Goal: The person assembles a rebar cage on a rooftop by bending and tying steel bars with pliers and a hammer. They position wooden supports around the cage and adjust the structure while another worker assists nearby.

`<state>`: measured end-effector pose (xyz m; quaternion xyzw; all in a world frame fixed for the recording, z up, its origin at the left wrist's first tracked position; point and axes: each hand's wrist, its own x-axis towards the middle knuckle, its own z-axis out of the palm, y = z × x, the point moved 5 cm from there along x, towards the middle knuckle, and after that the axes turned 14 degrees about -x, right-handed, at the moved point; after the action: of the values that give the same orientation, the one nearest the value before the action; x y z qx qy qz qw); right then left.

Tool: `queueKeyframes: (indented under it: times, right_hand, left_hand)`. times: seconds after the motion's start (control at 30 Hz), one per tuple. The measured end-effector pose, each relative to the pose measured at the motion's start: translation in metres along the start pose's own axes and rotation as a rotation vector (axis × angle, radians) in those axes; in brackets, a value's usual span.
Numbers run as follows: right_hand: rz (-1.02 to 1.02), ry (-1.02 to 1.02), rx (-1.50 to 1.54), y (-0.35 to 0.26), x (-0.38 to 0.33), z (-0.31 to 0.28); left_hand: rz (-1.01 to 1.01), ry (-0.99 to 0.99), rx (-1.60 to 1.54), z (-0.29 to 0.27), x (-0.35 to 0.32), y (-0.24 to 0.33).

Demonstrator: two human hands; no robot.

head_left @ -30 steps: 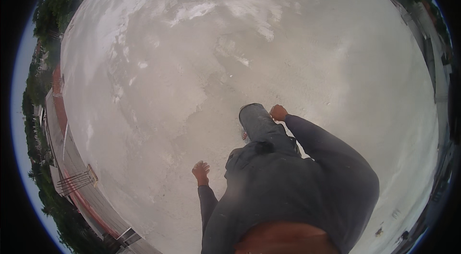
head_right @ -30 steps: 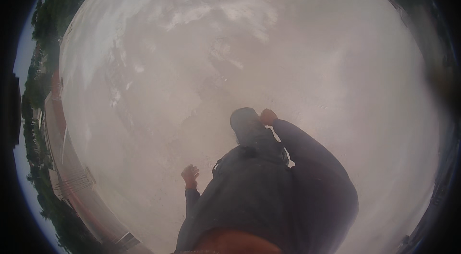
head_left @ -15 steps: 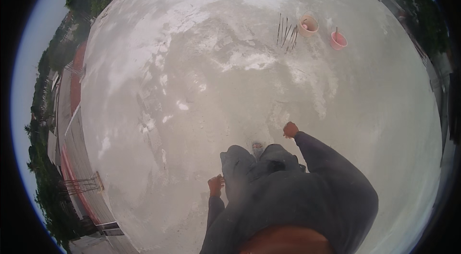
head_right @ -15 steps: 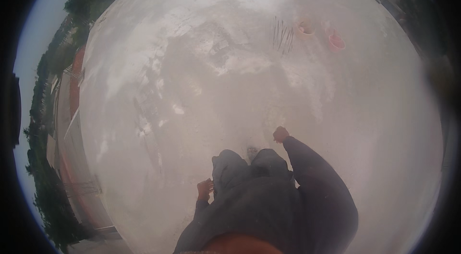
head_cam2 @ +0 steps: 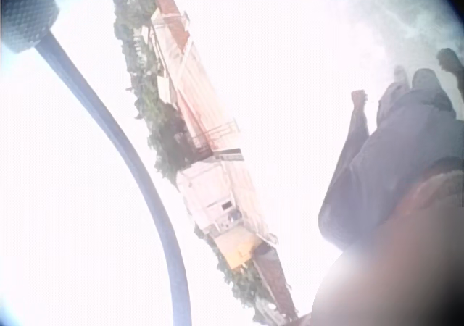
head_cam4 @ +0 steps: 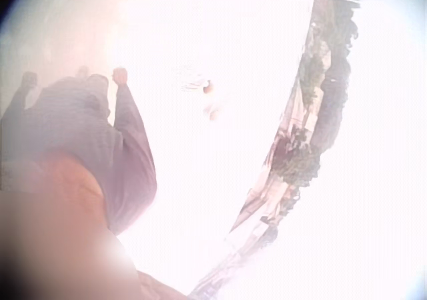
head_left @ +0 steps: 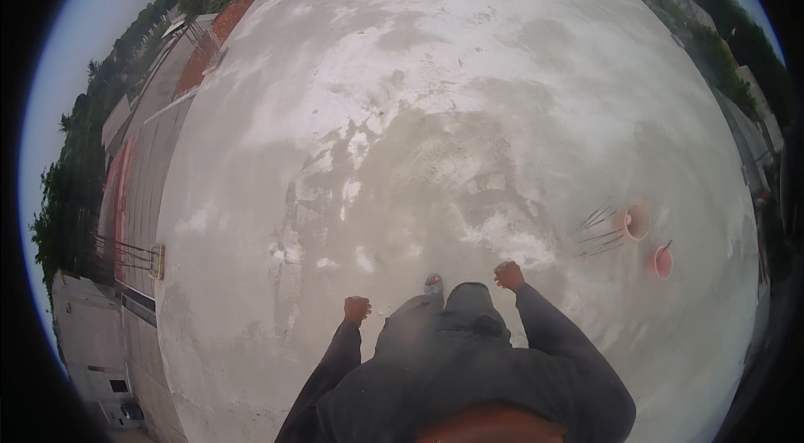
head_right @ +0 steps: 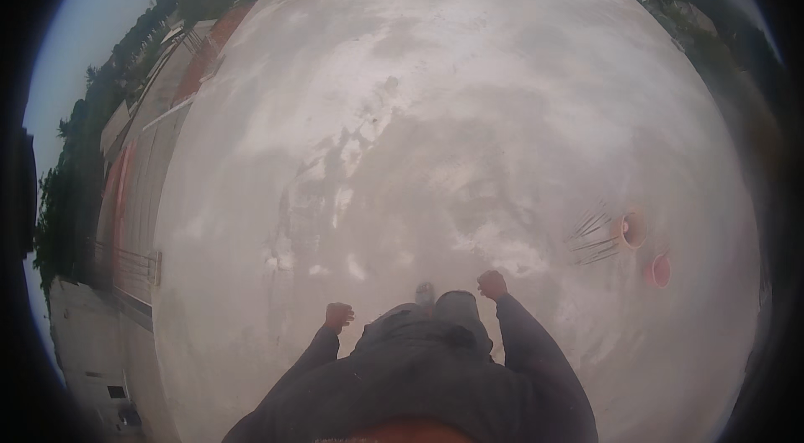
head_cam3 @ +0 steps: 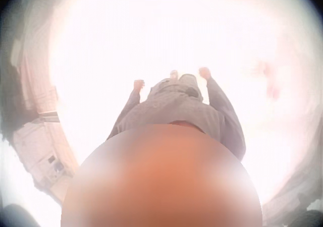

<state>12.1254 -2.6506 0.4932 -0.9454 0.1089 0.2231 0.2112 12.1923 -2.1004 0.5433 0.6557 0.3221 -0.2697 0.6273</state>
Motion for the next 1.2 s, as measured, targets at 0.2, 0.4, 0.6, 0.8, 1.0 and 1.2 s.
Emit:
queueKeyframes:
  times: [0.2,0.4,0.6,0.8,1.0,1.2]
  right_hand:
    - [0.534,-0.207,0.556,0.100,0.076,-0.009]
    - [-0.025,-0.133,0.088,0.140,0.269,-0.124]
    - [0.103,-0.038,-0.121,0.145,0.614,-0.354]
    - [0.063,0.382,0.487,0.074,0.935,-0.617]
    - [-0.221,0.416,0.081,0.038,1.120,-0.713]
    - [0.452,-0.257,0.163,0.127,1.176,-0.703]
  left_hand:
    - [0.431,-0.221,0.151,0.160,0.179,0.298]
    - [0.386,-0.318,0.203,0.284,0.326,0.404]
    - [0.122,-0.203,0.517,0.373,0.402,0.497]
    - [0.787,-0.256,1.305,0.467,0.521,0.629]
    - [0.753,-0.292,1.128,0.553,0.696,0.817]
    - [0.116,-0.248,-0.116,0.662,0.858,1.075]
